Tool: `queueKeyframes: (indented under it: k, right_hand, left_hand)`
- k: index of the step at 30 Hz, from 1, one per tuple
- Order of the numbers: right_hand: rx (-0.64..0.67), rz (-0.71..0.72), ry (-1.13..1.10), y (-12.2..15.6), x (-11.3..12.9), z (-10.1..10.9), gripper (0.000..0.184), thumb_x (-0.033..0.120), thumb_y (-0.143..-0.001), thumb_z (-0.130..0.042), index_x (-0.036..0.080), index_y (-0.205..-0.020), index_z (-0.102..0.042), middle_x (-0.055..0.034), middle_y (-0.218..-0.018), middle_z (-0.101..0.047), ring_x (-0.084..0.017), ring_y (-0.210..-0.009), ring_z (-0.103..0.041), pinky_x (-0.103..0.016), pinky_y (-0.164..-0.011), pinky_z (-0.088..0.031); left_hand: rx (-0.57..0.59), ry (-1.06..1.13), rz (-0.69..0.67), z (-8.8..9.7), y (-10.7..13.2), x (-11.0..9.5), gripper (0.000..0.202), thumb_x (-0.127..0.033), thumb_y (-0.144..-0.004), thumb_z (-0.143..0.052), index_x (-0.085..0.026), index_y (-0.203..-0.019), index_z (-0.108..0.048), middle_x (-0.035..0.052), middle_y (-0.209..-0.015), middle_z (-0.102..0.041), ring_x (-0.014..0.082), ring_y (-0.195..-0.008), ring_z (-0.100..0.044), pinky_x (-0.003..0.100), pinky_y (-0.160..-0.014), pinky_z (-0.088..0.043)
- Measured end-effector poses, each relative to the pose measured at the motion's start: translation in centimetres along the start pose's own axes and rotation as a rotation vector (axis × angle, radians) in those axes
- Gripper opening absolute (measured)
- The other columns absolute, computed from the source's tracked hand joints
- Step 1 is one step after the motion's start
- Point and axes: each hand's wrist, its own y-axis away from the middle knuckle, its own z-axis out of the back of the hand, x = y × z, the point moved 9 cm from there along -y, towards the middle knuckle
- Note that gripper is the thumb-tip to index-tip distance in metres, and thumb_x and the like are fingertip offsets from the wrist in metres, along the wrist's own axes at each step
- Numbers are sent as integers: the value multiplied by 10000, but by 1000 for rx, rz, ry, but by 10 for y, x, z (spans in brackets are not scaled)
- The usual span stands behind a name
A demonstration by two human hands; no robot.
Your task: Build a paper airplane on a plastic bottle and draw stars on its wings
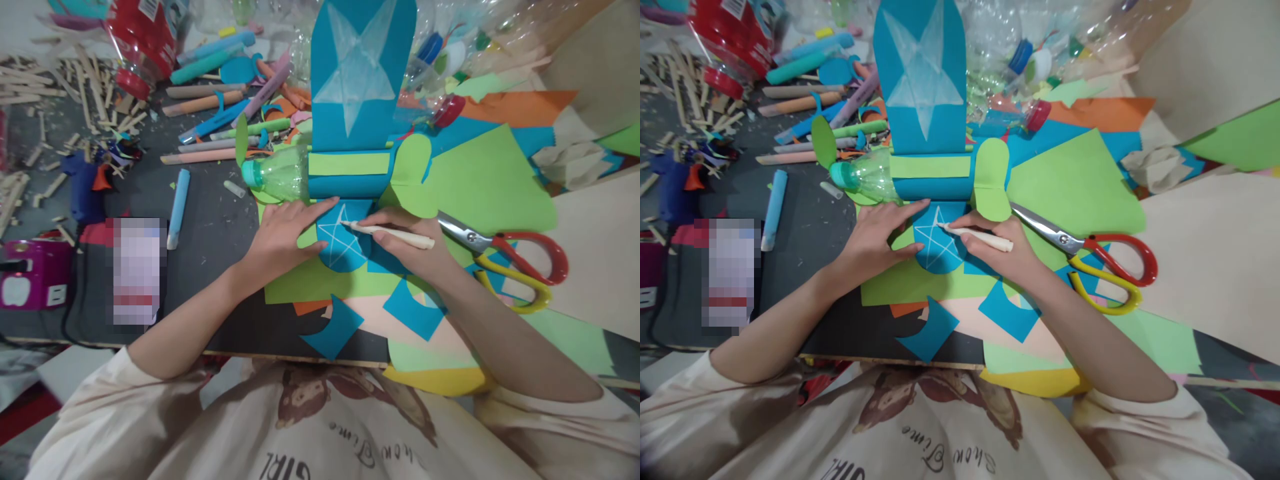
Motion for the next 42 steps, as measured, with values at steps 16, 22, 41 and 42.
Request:
queueKeyframes:
  k: [16,22,41,42]
  right_hand:
    - [-36,25,2,1,-2,1,178,281,-898,-578,212,-938,-737,-50,-945,-782,-183,-752,-712,-290,-645,-571]
    - [-49,4,-23,1,-2,2,188,336,-911,-590,222,-967,-728,-64,-1011,-780,-219,-862,-731,-332,-732,-598]
    - [-80,15,-18,1,-3,3,231,378,-918,-584,236,-1003,-746,-55,-1004,-780,-214,-842,-726,-343,-740,-599]
    - [-65,13,-11,1,-2,2,227,369,-922,-581,239,-1005,-747,-53,-1010,-780,-213,-843,-725,-341,-743,-596]
  left_hand:
    - [16,29,14,-2,0,2,647,-605,-941,-484,-335,-1517,-369,64,-1123,-615,268,-964,-533,327,-834,-336]
    - [12,25,6,-3,-1,3,665,-629,-934,-476,-332,-1519,-365,57,-1084,-614,260,-952,-525,320,-828,-331]
    - [15,15,21,-2,-1,2,656,-609,-936,-480,-316,-1515,-383,64,-1068,-614,268,-962,-544,330,-837,-358]
    - [18,14,24,-2,-1,3,663,-616,-933,-483,-318,-1516,-382,63,-1069,-613,270,-961,-544,332,-841,-358]
